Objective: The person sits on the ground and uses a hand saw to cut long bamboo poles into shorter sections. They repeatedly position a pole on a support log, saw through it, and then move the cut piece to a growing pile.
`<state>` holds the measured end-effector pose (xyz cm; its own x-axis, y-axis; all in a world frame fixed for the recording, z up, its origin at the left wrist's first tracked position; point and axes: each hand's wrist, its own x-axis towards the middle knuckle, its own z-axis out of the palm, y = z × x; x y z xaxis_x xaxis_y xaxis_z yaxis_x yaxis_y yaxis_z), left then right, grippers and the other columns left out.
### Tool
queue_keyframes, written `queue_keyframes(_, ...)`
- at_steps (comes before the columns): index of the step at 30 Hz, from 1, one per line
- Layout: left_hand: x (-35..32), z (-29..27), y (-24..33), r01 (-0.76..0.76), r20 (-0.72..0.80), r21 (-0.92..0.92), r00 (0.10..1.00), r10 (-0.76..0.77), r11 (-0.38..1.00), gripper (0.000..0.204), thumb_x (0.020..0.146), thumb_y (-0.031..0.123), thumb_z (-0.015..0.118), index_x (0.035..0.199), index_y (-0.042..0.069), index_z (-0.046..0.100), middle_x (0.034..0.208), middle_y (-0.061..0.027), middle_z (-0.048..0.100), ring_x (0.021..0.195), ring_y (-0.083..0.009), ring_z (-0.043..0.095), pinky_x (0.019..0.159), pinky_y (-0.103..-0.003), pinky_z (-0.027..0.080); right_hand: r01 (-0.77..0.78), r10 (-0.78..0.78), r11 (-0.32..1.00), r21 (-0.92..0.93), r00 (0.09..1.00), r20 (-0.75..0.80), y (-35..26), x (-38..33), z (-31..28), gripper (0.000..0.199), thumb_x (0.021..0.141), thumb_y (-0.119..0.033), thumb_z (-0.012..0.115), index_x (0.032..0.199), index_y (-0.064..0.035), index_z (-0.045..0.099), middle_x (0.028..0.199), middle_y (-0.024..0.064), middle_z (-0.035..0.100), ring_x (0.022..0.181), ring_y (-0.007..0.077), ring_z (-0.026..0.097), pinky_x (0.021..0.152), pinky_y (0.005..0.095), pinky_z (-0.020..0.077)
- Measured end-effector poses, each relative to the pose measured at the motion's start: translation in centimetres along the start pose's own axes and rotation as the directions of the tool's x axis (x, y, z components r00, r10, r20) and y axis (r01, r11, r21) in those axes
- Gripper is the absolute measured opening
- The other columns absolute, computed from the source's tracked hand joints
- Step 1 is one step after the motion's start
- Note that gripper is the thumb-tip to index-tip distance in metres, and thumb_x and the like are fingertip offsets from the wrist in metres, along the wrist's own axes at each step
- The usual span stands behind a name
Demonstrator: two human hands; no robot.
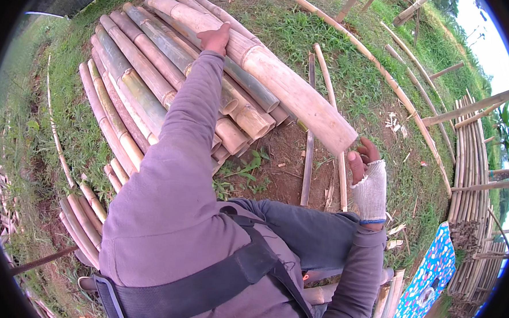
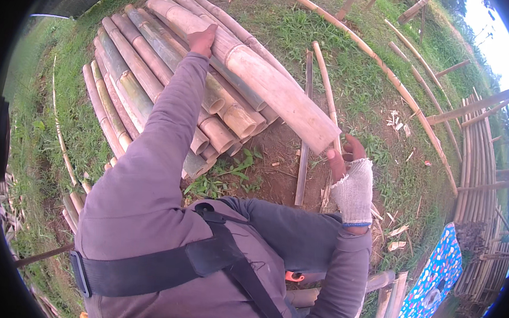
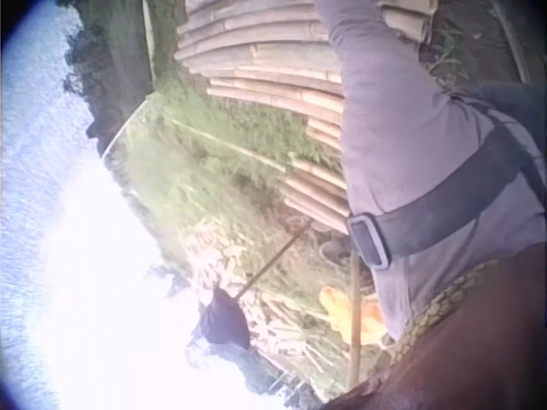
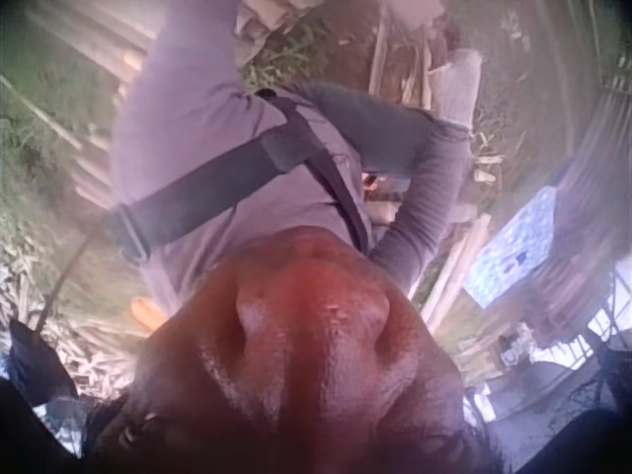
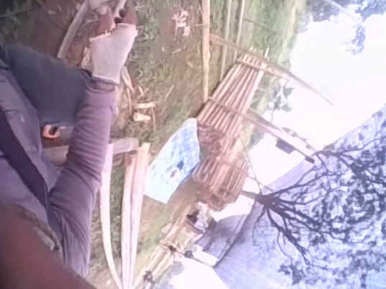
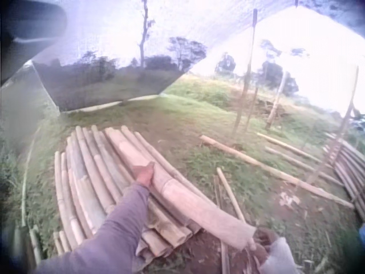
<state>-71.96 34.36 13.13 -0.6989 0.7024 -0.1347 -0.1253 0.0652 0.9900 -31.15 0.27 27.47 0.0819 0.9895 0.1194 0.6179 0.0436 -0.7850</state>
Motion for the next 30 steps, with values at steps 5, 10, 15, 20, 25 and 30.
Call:
queue_keyframes(5, -3.2, -3.1, 0.4, -0.62, 0.621, 0.764, 0.782, 0.056, 0.179, 0.073, 0.098, 0.074, 0.052, 0.154, 0.029, 0.06, 0.167, -0.015, 0.045, 0.159, -0.0323, 0.03, 0.125, -0.069, 0.016, 0.211, -0.213, 0.899, -0.383, 0.976, 0.038, 0.7, -1.6, 0.5, 0.054, 0.1, -0.031, 0.076, 0.143, -0.0019, 0.06, 0.123, 0.0231, 0.067, 0.111, 0.0393, 0.068, 0.098, 0.0486, 0.053)
queue_keyframes(10, -3.5, -3.7, -0.3, -0.622, 0.617, 0.778, 0.783, -0.076, -0.094, 0.07, 0.099, 0.072, 0.05, 0.151, 0.027, 0.064, 0.163, -0.0053, 0.052, 0.156, -0.0329, 0.036, 0.123, -0.071, 0.019, 0.016, -0.104, 0.877, -0.481, 0.982, -0.156, 3.0, -7.4, -4.8, 0.05, 0.098, -0.016, 0.075, 0.143, -0.0011, 0.059, 0.128, 0.0223, 0.066, 0.119, 0.0386, 0.065, 0.104, 0.048, 0.0506)
queue_keyframes(15, -8.3, -1.4, -2.0, -0.834, 0.829, 0.549, 0.538, 0.149, -0.044, 0.07, 0.095, 0.068, 0.064, 0.15, 0.025, 0.062, 0.156, -0.0049, 0.06, 0.15, -0.0296, 0.047, 0.122, -0.071, 0.021, -0.473, 0.33, 0.869, -0.145, 0.773, -0.541, 9.6, -19.6, -10.0, 0.048, 0.107, -0.028, 0.069, 0.146, -0.0016, 0.058, 0.126, 0.0164, 0.068, 0.116, 0.0261, 0.065, 0.104, 0.0414, 0.0504)
queue_keyframes(20, -21.9, 0.5, -1.6, -0.993, 0.992, 0.122, 0.122, -0.044, 0.002, 0.067, 0.089, 0.059, 0.076, 0.144, 0.024, 0.065, 0.149, -0.0068, 0.063, 0.145, -0.0297, 0.052, 0.12, -0.067, 0.029, -0.674, 0.584, 0.732, 0.1, 0.546, -0.601, 20.8, -34.6, -6.7, 0.045, 0.108, -0.029, 0.068, 0.141, 0.0005, 0.06, 0.118, 0.0115, 0.068, 0.103, 0.0206, 0.064, 0.09, 0.0364, 0.0521)
queue_keyframes(25, -22.6, 0.3, -3.7, -0.987, 0.995, 0.038, 0.023, 0.097, -0.155, 0.051, 0.088, 0.027, 0.074, 0.138, 0.027, 0.068, 0.145, -0.0058, 0.064, 0.146, -0.0327, 0.049, 0.117, -0.07, 0.032, -0.807, 0.66, 0.568, 0.162, 0.33, -0.675, 22.6, -41.6, 1.6, 0.042, 0.101, -0.026, 0.077, 0.131, 0.0024, 0.068, 0.104, 0.0144, 0.074, 0.084, 0.0219, 0.071, 0.074, 0.0365, 0.0572)
queue_keyframes(30, -20.4, 1.1, -2.7, -0.915, 0.982, 0.149, 0.18, -0.051, -0.374, 0.057, 0.088, 0.031, 0.077, 0.144, 0.03, 0.064, 0.151, -0.004, 0.061, 0.149, -0.0325, 0.047, 0.116, -0.072, 0.033, -0.826, 0.682, 0.459, 0.326, 0.093, -0.726, 25.1, -46.3, 6.9, 0.035, 0.097, -0.024, 0.079, 0.12, 0.0019, 0.073, 0.094, 0.0152, 0.075, 0.084, 0.0241, 0.073, 0.074, 0.0398, 0.057)
